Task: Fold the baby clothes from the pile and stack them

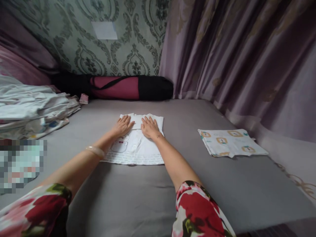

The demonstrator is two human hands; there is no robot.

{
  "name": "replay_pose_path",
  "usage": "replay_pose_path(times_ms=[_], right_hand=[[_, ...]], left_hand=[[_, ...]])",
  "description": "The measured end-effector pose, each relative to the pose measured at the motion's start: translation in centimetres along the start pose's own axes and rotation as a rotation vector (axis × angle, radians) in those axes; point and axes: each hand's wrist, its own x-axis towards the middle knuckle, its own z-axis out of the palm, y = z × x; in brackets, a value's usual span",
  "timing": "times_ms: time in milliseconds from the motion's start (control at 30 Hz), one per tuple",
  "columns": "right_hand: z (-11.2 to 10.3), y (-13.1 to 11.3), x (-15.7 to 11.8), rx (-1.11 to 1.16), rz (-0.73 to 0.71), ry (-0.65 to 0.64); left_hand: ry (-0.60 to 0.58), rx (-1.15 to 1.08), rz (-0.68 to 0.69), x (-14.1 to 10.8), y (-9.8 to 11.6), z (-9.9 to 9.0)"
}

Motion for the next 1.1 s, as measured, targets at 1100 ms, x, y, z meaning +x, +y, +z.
replay_pose_path(times_ms=[1100], right_hand=[[-0.7, 1.5, -1.5, 0.011, -0.127, -0.064]], left_hand=[[-0.177, 0.066, 0.134, -3.2, 2.4, -3.4]])
